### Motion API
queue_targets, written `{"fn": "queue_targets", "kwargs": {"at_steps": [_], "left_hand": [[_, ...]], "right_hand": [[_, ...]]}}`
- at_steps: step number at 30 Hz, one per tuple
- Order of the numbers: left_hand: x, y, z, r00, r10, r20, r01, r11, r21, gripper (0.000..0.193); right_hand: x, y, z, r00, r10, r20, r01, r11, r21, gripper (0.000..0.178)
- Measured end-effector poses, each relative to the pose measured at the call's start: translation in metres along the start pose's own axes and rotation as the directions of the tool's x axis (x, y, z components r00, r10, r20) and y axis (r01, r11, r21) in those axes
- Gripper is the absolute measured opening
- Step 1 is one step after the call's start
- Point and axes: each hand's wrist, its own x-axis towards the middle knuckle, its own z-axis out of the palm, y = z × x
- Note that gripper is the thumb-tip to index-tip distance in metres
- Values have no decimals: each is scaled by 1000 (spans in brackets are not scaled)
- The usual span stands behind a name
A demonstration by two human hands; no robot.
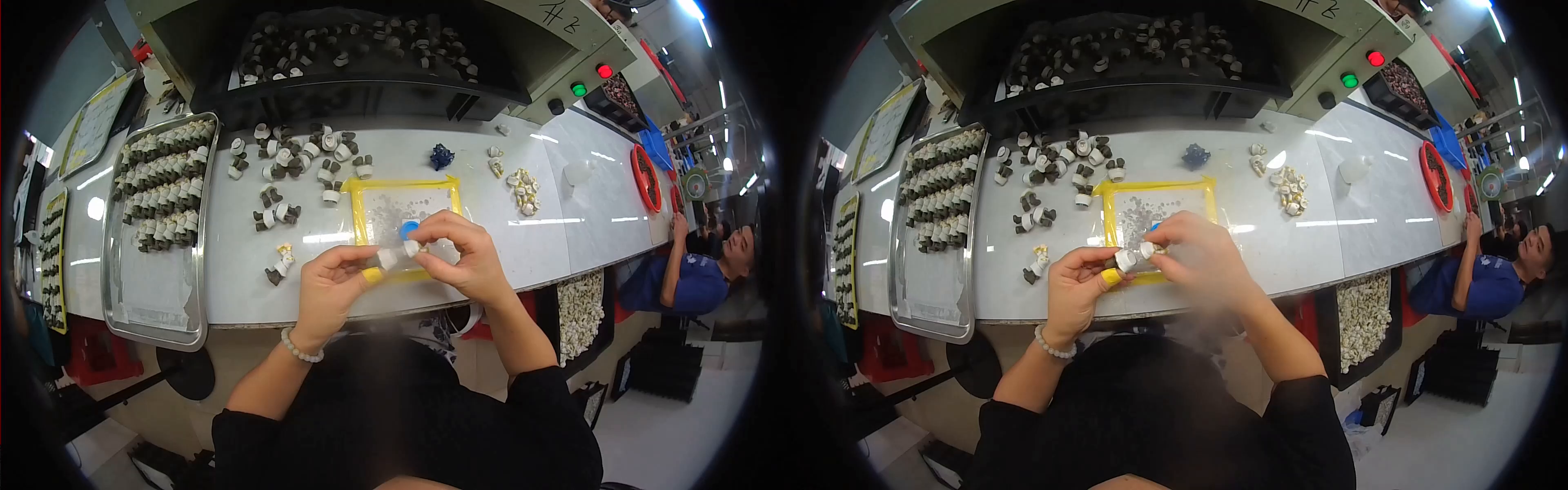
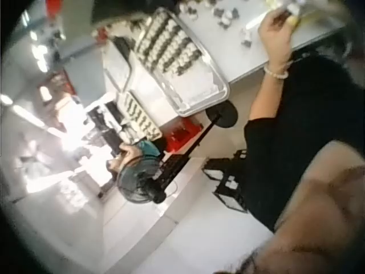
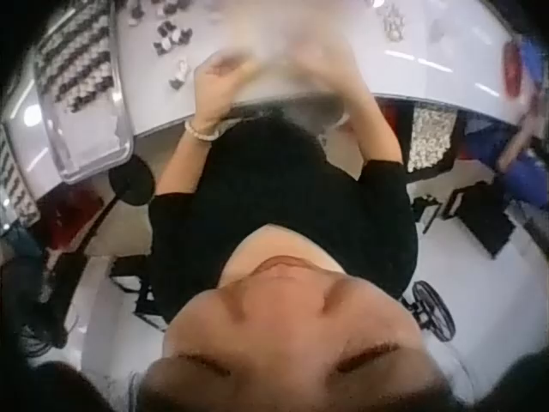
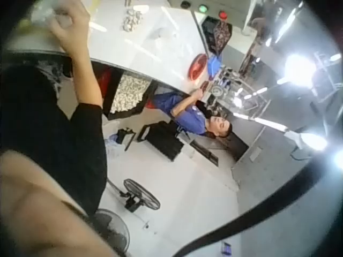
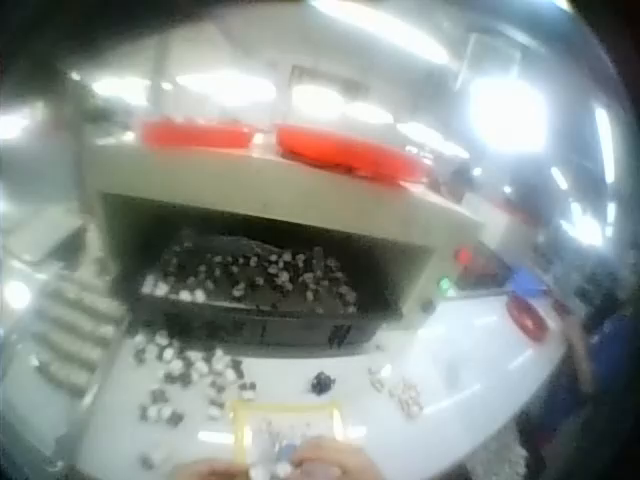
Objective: The person assembles small industrial components by hand at a workbench, sorting plastic pieces into a tray using an assembly jig.
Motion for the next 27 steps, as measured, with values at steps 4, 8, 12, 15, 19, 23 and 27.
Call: {"fn": "queue_targets", "kwargs": {"at_steps": [4,8,12,15,19,23,27], "left_hand": [[0,-1,0,1000,21,5,-21,1000,-3,27],[-2,-2,0,1000,30,5,-30,1000,-2,24],[-4,-2,-2,999,-18,29,18,1000,-16,25],[-2,1,-1,998,-52,33,52,999,6,23],[-11,8,6,998,-64,10,64,998,20,23],[-33,25,-9,915,337,222,-370,484,793,26],[-48,31,-29,771,513,376,-448,18,894,29]], "right_hand": [[-1,1,3,998,-55,41,54,998,18,23],[-2,-1,7,995,-54,81,55,998,-14,25],[-4,-2,4,991,-32,130,38,998,-43,24],[-4,0,1,989,-40,140,48,997,-53,24],[-6,4,-10,976,-16,217,30,998,-60,23],[7,35,-54,951,-279,136,309,808,-502,18],[20,55,-99,948,-87,-307,-171,673,-719,22]]}}
